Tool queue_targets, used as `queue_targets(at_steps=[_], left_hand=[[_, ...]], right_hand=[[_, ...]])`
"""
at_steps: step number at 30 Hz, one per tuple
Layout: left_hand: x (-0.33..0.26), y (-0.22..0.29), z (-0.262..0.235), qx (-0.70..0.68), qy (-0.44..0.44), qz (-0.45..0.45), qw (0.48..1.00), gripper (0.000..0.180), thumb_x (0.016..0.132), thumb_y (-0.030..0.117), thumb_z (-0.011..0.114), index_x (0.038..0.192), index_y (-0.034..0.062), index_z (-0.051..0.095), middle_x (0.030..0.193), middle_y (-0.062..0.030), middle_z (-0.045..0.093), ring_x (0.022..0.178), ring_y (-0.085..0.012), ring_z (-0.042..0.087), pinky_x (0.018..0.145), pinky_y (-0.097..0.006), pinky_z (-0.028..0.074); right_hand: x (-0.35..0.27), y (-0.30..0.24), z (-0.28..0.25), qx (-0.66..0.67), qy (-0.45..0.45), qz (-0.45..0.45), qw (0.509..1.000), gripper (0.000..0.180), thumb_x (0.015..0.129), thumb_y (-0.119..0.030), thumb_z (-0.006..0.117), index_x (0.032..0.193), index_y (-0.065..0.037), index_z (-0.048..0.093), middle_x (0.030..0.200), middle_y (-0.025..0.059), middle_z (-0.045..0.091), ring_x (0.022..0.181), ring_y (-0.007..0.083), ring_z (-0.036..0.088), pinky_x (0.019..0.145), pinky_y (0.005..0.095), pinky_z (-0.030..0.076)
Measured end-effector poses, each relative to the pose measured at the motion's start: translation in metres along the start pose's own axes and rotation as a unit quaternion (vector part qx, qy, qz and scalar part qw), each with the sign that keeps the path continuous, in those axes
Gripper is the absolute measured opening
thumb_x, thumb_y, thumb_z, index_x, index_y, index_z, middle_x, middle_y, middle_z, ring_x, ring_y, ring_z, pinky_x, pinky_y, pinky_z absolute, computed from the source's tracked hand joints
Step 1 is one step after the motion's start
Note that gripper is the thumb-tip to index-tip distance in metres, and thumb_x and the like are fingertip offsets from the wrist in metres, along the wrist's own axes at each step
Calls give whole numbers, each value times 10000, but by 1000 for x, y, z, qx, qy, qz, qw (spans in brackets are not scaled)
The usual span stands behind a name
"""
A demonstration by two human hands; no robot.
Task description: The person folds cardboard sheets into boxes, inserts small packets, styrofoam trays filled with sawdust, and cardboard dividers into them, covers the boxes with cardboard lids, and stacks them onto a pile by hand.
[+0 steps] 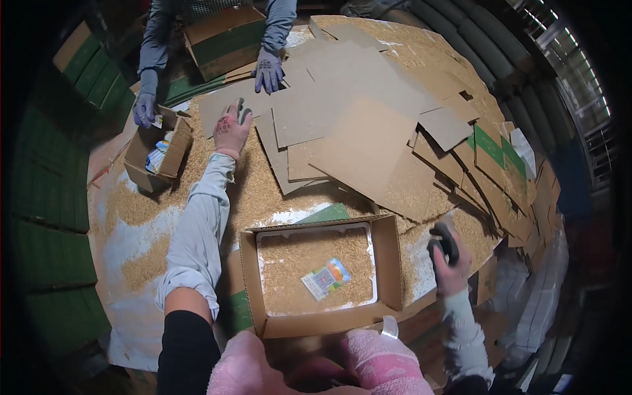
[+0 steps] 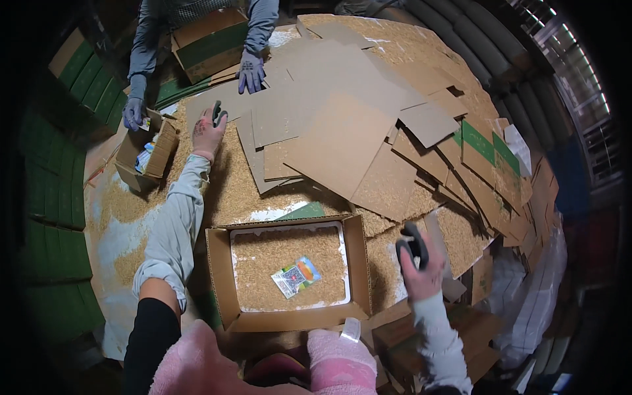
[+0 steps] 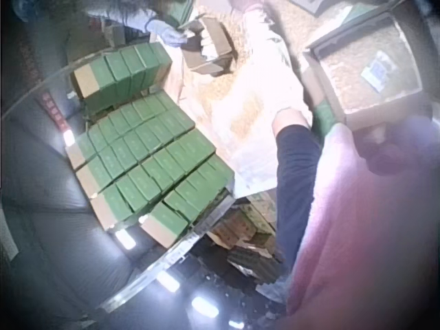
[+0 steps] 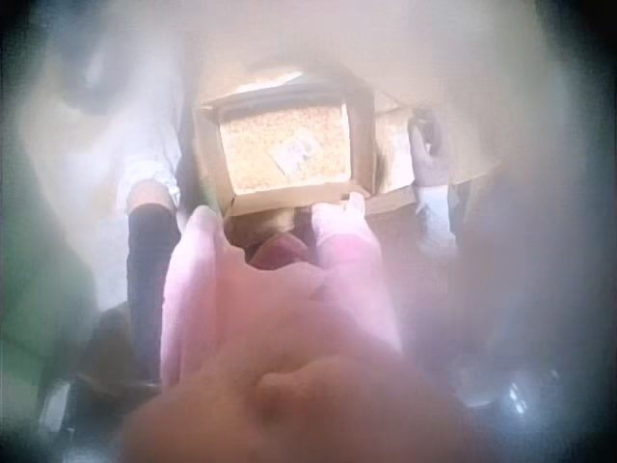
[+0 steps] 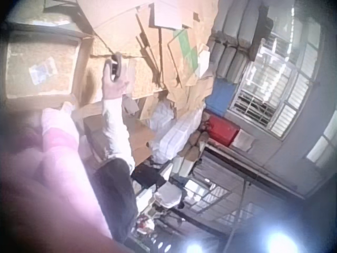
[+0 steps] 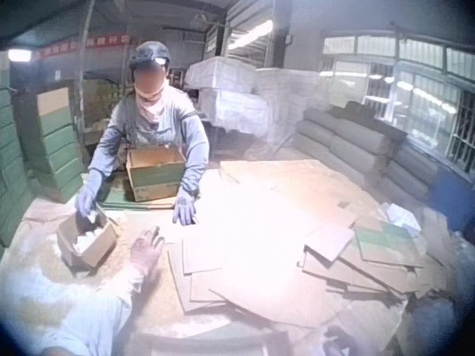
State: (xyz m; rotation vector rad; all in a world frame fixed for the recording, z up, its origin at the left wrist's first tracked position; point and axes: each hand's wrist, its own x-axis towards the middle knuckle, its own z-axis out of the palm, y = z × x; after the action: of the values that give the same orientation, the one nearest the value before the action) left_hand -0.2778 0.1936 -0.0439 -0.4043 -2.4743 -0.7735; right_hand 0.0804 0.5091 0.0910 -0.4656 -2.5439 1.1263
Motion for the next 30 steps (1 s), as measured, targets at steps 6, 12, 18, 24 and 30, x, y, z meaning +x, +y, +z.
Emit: queue_targets(at_steps=[6,12,18,24,30], left_hand=[[-41,133,57,-217,-433,-5,875,729,733,368,635,1275,-11,329,1217,-201,458,1119,-294,442,964,-334,327],[-24,104,-94,-435,-338,-183,814,405,844,185,558,1193,5,458,1021,-58,569,876,-114,549,763,-229,435],[-178,146,-193,-90,-205,-85,971,699,777,382,602,1277,-15,318,1234,-223,427,1133,-337,437,963,-357,343],[-240,131,-185,-158,-166,-259,938,417,813,247,507,1183,57,488,939,-174,608,830,-324,592,742,-379,463],[-234,149,-193,-119,-179,-247,945,423,813,256,515,1180,48,486,960,-175,604,833,-320,593,747,-376,463]], right_hand=[[157,125,95,-138,-79,160,974,493,638,-423,706,757,51,636,692,177,629,645,246,626,603,340,484],[133,-4,3,133,56,-76,987,343,758,-109,631,1066,28,565,807,67,622,664,114,555,605,247,463],[31,-122,-58,174,81,-328,925,381,759,34,541,1136,70,498,871,115,620,681,160,599,620,263,496],[-27,-62,20,-241,-297,-610,694,259,765,-192,538,1023,-186,570,667,12,532,558,165,539,468,279,434],[-50,-18,76,-290,-352,-525,719,235,810,-197,490,1034,-175,558,690,55,557,588,192,571,501,313,467]])
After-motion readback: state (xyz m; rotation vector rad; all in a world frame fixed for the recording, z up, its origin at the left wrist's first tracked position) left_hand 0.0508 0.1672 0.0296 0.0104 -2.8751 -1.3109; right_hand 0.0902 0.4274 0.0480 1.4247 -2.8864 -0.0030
